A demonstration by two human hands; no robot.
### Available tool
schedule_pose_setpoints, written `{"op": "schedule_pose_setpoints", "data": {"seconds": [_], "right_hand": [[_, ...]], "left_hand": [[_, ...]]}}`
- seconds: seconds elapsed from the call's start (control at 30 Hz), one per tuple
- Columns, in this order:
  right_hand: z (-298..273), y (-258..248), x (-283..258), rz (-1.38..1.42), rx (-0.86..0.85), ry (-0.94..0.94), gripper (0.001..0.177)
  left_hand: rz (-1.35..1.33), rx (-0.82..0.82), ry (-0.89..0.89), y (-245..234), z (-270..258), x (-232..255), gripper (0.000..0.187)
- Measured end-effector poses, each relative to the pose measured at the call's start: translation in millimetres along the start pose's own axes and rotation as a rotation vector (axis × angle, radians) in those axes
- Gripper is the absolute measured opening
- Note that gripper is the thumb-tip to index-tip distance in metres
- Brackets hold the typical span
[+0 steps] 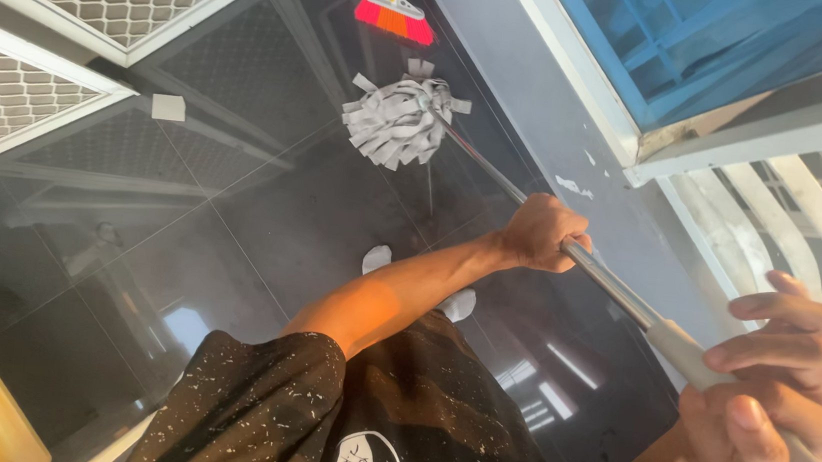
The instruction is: The person mops a dark tiled floor with a mop, moving it across the surface.
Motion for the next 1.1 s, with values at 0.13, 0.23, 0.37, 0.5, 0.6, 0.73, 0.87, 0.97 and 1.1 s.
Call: {"op": "schedule_pose_setpoints", "data": {"seconds": [0.13,0.23,0.37,0.5,0.6,0.73,0.87,0.97,1.1], "right_hand": [[5,-6,15,0.136,0.016,0.132,0.043],[13,-11,31,0.207,0.046,0.143,0.045],[24,-28,54,0.192,0.066,0.145,0.045],[13,-41,65,0.235,0.056,0.201,0.041],[2,-55,75,0.284,0.059,0.257,0.036],[-19,-83,92,0.584,0.128,0.548,0.029],[-22,-113,86,0.766,0.112,0.614,0.030],[-16,-118,55,0.668,0.023,0.542,0.031],[-10,-102,22,0.482,-0.004,0.458,0.032]], "left_hand": [[-0.065,-0.009,-0.023,4,6,2,0.021],[-0.123,0.056,-0.041,5,11,11,0.013],[-0.069,0.020,-0.166,9,7,20,0.013],[0.041,-0.050,-0.271,16,-5,22,0.022],[0.067,-0.031,-0.281,28,-12,22,0.017],[0.055,0.015,-0.222,48,-11,19,0.016],[-0.043,0.111,-0.089,68,-4,28,0.015],[-0.107,0.135,-0.031,83,-2,40,0.019],[-0.041,0.071,-0.017,99,9,43,0.031]]}}
Point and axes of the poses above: each hand's wrist, its own z-axis towards the middle knuckle, its own y-axis out of the palm, x = y × z, the point moved 1 cm from there along z, towards the middle knuckle, and after that the axes turned 11 degrees about x, right-handed, at the moved point
